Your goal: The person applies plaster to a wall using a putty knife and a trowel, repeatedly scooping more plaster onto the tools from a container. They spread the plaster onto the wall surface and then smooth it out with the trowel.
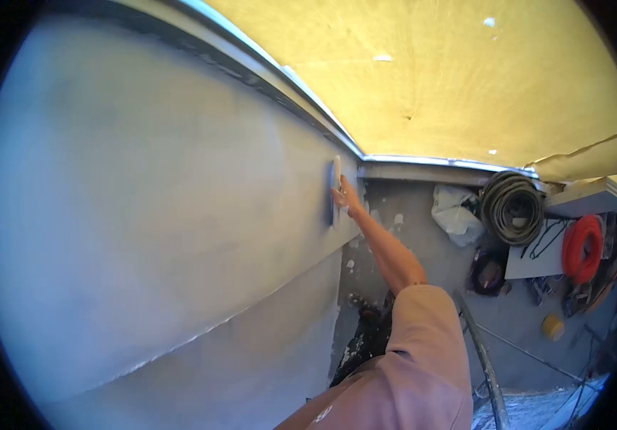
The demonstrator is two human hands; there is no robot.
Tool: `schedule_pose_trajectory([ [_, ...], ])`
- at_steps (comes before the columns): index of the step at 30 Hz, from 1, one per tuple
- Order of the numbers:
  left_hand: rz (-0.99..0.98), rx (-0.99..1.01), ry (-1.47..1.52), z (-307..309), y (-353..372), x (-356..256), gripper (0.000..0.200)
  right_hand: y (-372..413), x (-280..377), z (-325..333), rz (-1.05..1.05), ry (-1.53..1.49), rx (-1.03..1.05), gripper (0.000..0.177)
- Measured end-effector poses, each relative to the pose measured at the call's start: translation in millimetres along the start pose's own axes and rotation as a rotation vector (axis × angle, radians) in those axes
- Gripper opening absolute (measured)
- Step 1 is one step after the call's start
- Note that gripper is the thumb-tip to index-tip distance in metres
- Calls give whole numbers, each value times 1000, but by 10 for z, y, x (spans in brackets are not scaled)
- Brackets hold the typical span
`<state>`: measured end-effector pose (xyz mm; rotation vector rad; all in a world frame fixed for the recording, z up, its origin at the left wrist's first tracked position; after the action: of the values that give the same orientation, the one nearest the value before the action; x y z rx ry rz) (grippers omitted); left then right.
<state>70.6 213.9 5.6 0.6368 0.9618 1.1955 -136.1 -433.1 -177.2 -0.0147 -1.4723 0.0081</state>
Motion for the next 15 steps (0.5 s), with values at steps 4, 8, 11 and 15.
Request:
schedule_pose_trajectory([
  [4, -114, 44, 16, 26, -153, -38, 28, 84, 1135, 81, -379, -618, 135, 35],
  [8, -229, 83, 25, 89, -233, -65, 28, 54, 2289, 131, 280, -82, -71, 35],
  [11, -312, 106, 21, 190, -230, -54, 28, 6, 3153, 170, 286, 4, 7, 37],
  [15, -421, 132, 23, 318, -137, 10, 28, -24, 4405, 271, 98, -24, 142, 46],
])
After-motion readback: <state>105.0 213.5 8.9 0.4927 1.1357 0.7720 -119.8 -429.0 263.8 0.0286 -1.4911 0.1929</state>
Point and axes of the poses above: each hand's wrist, its own y-axis away from the middle knuckle, its own z-axis out of the back of the hand, x = y × z, the point moved 3 cm from there along -y, towards the middle knuckle, and after that the axes turned 2 degrees about z, right-handed, at the moved point
